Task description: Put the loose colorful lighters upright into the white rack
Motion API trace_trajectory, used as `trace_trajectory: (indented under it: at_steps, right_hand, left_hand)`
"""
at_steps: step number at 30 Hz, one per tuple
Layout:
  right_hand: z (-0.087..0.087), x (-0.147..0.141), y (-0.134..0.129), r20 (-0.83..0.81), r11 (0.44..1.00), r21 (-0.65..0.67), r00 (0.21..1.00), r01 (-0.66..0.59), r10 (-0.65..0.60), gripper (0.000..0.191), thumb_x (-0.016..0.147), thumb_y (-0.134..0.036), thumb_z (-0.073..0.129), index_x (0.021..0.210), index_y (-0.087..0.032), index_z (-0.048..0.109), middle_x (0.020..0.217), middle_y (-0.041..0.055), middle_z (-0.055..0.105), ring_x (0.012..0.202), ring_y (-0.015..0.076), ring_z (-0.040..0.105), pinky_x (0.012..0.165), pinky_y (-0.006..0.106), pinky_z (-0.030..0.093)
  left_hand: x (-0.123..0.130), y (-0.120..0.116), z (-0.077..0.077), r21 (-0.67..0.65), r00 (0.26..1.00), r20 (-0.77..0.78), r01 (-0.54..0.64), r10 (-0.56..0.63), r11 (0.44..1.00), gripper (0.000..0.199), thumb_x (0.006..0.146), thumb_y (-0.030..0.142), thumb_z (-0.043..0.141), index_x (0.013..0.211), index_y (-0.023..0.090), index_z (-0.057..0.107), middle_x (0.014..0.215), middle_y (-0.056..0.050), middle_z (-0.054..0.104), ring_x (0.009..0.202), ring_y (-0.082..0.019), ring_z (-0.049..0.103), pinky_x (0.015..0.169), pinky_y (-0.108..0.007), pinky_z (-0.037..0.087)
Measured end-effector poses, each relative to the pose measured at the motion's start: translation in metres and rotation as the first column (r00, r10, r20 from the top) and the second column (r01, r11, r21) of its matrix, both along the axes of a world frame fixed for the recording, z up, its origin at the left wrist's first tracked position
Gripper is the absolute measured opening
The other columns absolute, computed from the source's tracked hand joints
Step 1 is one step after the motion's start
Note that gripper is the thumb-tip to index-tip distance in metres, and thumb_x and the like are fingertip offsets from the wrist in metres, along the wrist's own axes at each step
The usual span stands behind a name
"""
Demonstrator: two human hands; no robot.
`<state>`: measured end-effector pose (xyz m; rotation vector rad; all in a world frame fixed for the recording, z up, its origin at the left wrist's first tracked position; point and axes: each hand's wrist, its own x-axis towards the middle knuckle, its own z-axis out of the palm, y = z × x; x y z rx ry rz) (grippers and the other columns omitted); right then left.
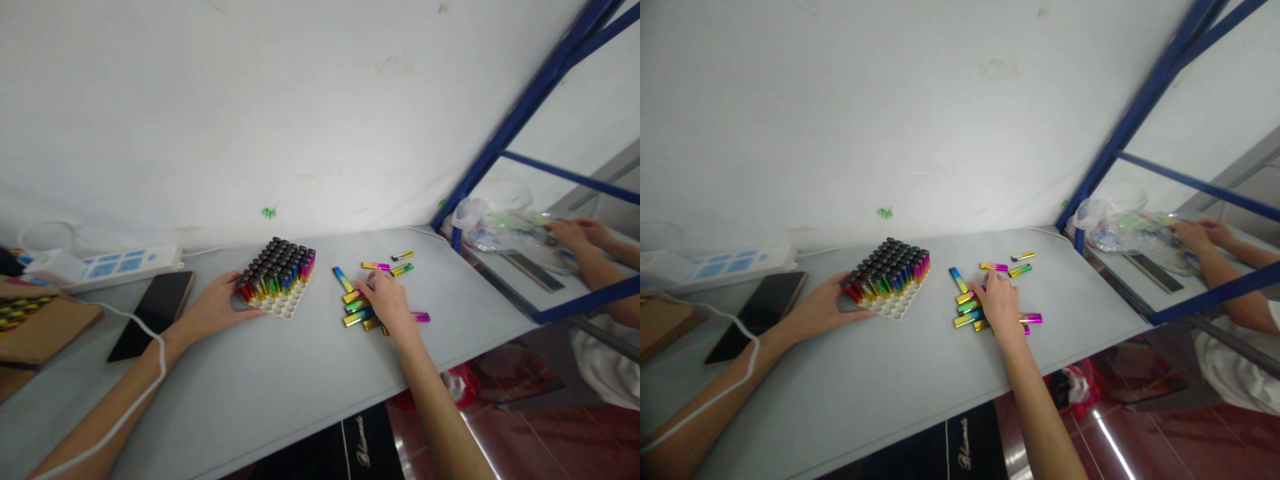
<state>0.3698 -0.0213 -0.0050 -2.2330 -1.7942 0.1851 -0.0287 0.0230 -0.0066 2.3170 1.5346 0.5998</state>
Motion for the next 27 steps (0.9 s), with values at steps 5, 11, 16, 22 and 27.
trace_trajectory:
  at_steps: [5, 11, 16, 22, 27]
  right_hand:
    - [0.008, -0.009, 0.013, -0.006, 0.996, -0.013, 0.996, -0.089, 0.089, 0.026, 0.107, -0.040, 0.072, 0.120, -0.018, 0.074, 0.109, 0.0161, 0.083, 0.108, 0.0319, 0.078, 0.089, 0.038, 0.052]
    - [0.011, -0.008, 0.038, -0.170, 0.996, 0.038, 0.982, -0.077, 0.083, 0.015, 0.098, -0.020, 0.075, 0.110, -0.014, 0.081, 0.111, 0.0192, 0.085, 0.109, 0.0311, 0.080, 0.093, 0.037, 0.055]
    - [0.006, -0.009, 0.044, -0.558, 0.973, 0.219, 0.809, -0.073, 0.186, 0.033, 0.101, -0.050, 0.068, 0.098, -0.018, 0.078, 0.088, 0.0091, 0.083, 0.084, 0.0268, 0.080, 0.078, 0.037, 0.061]
    - [0.012, -0.026, 0.036, -0.881, 0.938, 0.335, 0.323, -0.093, 0.347, 0.062, 0.090, -0.084, 0.065, 0.111, -0.026, 0.058, 0.075, -0.0035, 0.069, 0.049, 0.0157, 0.063, 0.043, 0.026, 0.046]
    - [0.013, -0.035, 0.050, -0.789, 0.893, 0.438, 0.431, -0.104, 0.437, 0.053, 0.101, -0.078, 0.052, 0.110, -0.026, 0.055, 0.060, -0.0119, 0.044, 0.046, 0.0107, 0.039, 0.045, 0.022, 0.030]
  left_hand:
    - [-0.001, 0.001, -0.001, 0.029, 0.999, -0.002, 0.032, -0.032, 0.999, 0.067, 0.067, 0.079, 0.084, 0.100, 0.020, 0.080, 0.117, -0.013, 0.081, 0.115, -0.044, 0.075, 0.108, -0.052, 0.061]
    - [-0.002, 0.002, -0.002, 0.008, 1.000, -0.013, 0.011, -0.011, 1.000, 0.069, 0.066, 0.080, 0.084, 0.099, 0.019, 0.080, 0.118, -0.018, 0.080, 0.118, -0.046, 0.074, 0.111, -0.057, 0.060]
    - [-0.002, 0.001, -0.002, -0.024, 1.000, -0.013, 0.015, -0.016, 1.000, 0.071, 0.067, 0.082, 0.083, 0.101, 0.020, 0.081, 0.125, -0.021, 0.079, 0.121, -0.046, 0.074, 0.115, -0.060, 0.058]
    - [-0.004, 0.001, -0.003, 0.002, 1.000, -0.019, 0.019, -0.019, 1.000, 0.065, 0.068, 0.082, 0.082, 0.097, 0.024, 0.081, 0.121, -0.018, 0.081, 0.117, -0.044, 0.075, 0.111, -0.055, 0.061]
    - [-0.005, 0.001, -0.005, 0.011, 1.000, -0.013, 0.015, -0.015, 1.000, 0.067, 0.066, 0.083, 0.085, 0.099, 0.025, 0.083, 0.123, -0.017, 0.082, 0.119, -0.043, 0.075, 0.113, -0.054, 0.060]
